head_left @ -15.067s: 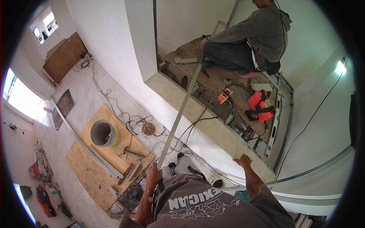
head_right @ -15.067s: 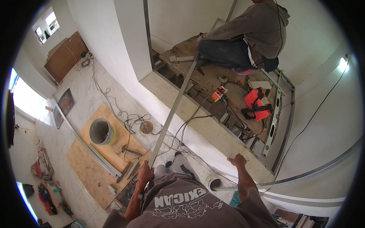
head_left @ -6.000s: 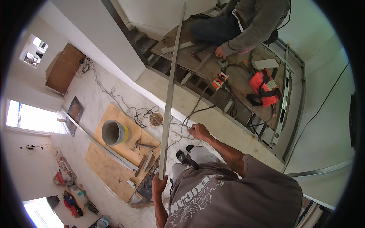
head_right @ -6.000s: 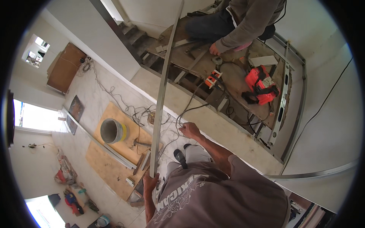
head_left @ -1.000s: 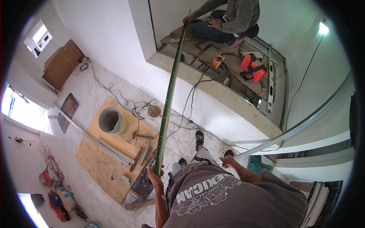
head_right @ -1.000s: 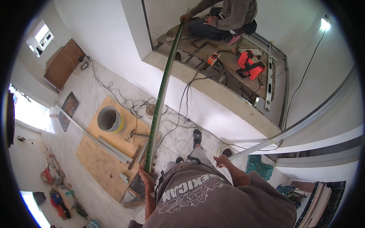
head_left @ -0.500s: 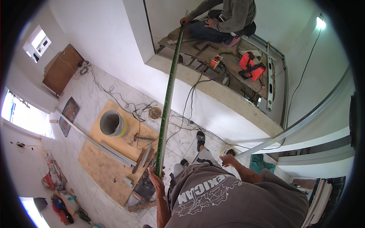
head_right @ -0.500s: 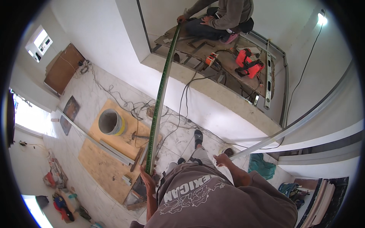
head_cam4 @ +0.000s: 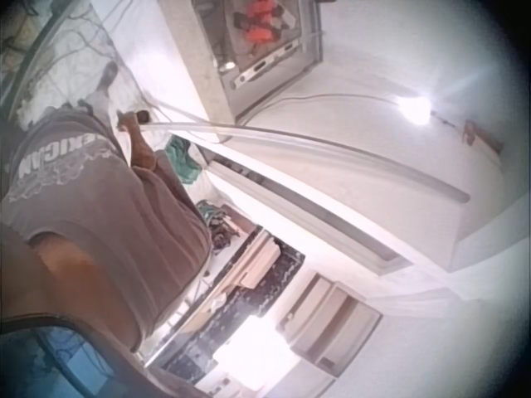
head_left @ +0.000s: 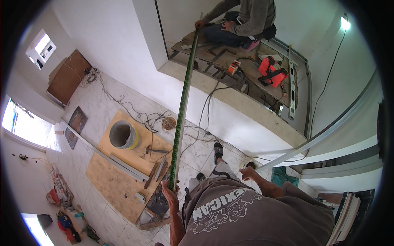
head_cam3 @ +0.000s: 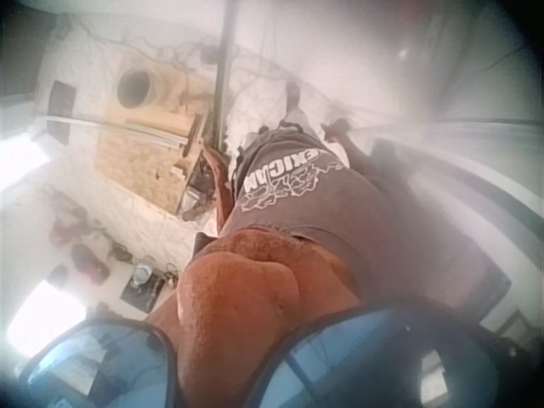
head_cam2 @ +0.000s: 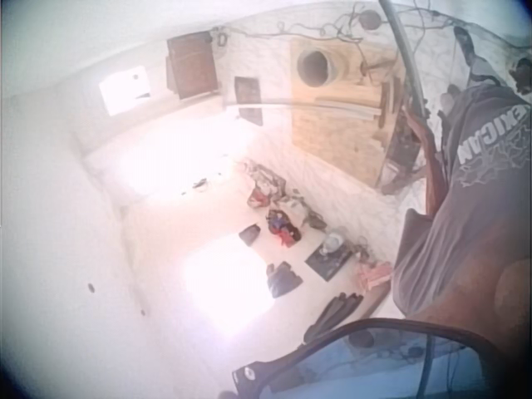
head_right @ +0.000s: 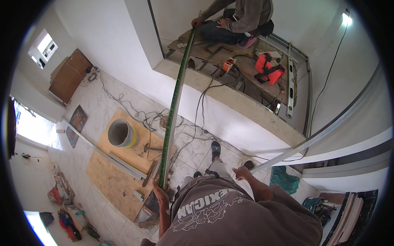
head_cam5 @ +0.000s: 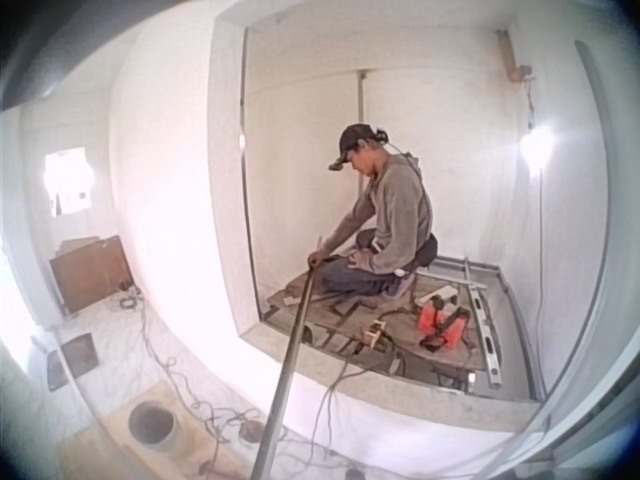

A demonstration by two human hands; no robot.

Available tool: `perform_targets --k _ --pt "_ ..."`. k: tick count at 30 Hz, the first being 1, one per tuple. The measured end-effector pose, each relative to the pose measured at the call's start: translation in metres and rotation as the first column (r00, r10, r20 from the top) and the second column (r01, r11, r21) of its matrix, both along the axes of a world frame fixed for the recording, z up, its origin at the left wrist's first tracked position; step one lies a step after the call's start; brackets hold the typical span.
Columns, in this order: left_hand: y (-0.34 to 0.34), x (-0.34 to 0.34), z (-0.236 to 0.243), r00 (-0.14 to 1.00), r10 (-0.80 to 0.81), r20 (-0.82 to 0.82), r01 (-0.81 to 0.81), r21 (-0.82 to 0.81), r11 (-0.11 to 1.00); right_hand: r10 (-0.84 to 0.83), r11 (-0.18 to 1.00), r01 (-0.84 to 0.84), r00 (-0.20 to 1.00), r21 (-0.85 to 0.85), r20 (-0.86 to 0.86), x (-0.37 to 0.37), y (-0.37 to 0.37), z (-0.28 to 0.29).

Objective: The person passes a metal beam to another worker on an elevated platform and then holds a measuring tape while the other worker measures different points along a wall and the platform structure.

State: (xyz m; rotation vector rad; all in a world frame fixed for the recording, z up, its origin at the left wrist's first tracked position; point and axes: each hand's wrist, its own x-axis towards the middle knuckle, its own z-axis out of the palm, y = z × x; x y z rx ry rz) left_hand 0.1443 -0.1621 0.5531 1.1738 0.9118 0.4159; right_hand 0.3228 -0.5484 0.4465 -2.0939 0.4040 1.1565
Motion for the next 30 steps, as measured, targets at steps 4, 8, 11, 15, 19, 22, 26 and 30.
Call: perform_targets --k 4,8,11,15,19,22,26,30 --pt "0.003 -0.001 -0.001 1.0 -0.014 -0.002 0.014 -0.015 1.0 0.03 0.999 -0.031 0.999 -0.011 -0.041 0.005 0.004 0.005" --pt "0.005 -0.003 -0.001 1.0 -0.002 -0.006 0.002 -0.001 1.0 0.019 1.0 -0.019 0.999 0.006 -0.049 0.008 0.009 0.006" --pt "0.004 0.001 0.001 0.999 -0.032 -0.015 0.032 0.011 0.999 0.019 1.0 -0.019 0.999 0.008 -0.034 0.006 0.006 0.004" --pt "0.004 -0.001 0.003 1.0 -0.022 0.004 0.022 0.015 1.0 0.237 0.968 -0.247 0.96 0.051 0.149 0.002 -0.003 -0.016" --pt "0.004 -0.001 0.003 1.0 -0.012 -0.004 0.012 0.01 1.0 0.036 0.999 -0.036 0.999 0.04 -0.004 0.003 0.003 -0.009" --pt "0.003 -0.001 0.003 1.0 -0.013 -0.012 0.014 0.042 0.999 0.007 1.0 -0.007 1.0 0.029 0.022 0.002 0.004 -0.006" --pt "0.004 -0.002 -0.002 1.0 -0.011 -0.016 0.012 0.026 1.0 0.011 1.0 -0.011 1.0 0.023 0.023 0.002 0.003 -0.005" --pt "0.005 -0.003 -0.006 1.0 -0.007 -0.011 0.008 0.022 1.0 0.008 1.0 -0.008 1.0 0.019 -0.006 0.003 0.004 -0.005"
